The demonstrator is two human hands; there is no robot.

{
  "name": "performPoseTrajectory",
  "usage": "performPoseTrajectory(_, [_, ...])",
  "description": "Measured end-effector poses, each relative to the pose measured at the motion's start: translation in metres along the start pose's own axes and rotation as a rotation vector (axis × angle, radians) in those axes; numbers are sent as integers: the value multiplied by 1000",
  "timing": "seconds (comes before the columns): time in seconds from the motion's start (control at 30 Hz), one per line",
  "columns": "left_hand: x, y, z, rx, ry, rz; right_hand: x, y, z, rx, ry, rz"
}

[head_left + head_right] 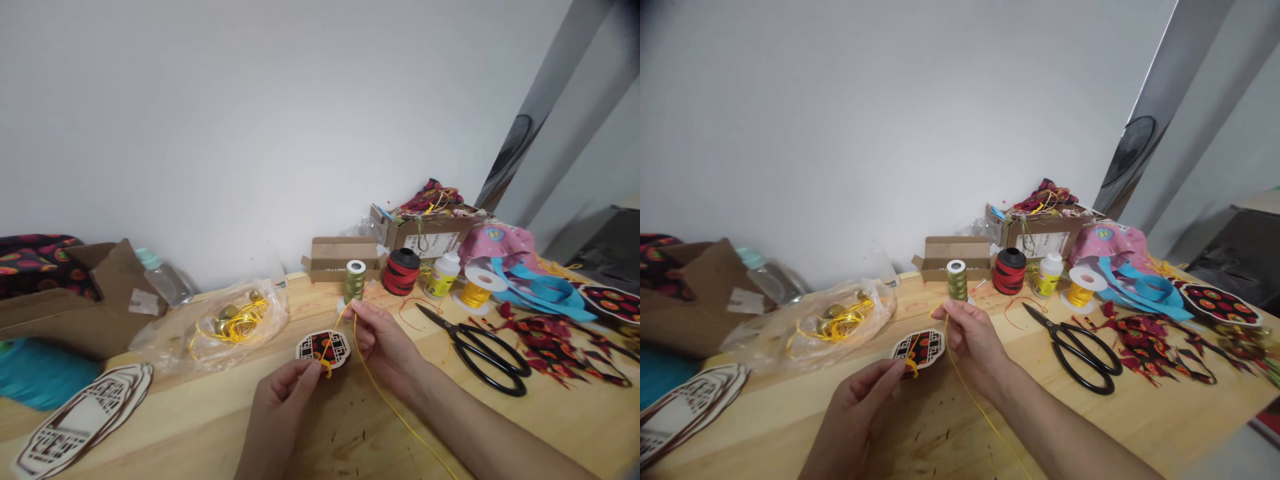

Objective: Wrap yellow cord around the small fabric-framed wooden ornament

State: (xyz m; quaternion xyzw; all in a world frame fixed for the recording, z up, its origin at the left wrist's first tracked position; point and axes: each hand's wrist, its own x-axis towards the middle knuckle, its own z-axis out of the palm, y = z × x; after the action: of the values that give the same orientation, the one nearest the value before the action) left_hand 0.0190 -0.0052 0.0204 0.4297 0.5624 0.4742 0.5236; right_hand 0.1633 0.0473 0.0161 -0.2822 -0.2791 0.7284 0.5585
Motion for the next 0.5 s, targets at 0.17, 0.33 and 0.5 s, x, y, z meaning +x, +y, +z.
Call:
performPoseTrajectory(0.17, [1,-2,-1,49,-2,29,-1,-3,0,-47,-37,-39])
performPoseTrajectory(0.33, [-3,1,1,95,-21,2,-6,-13,4,-315,-210,-196])
performPoseTrajectory(0.5, [-1,2,0,56,-53,14,-12,-13,6,-808,-392,-186])
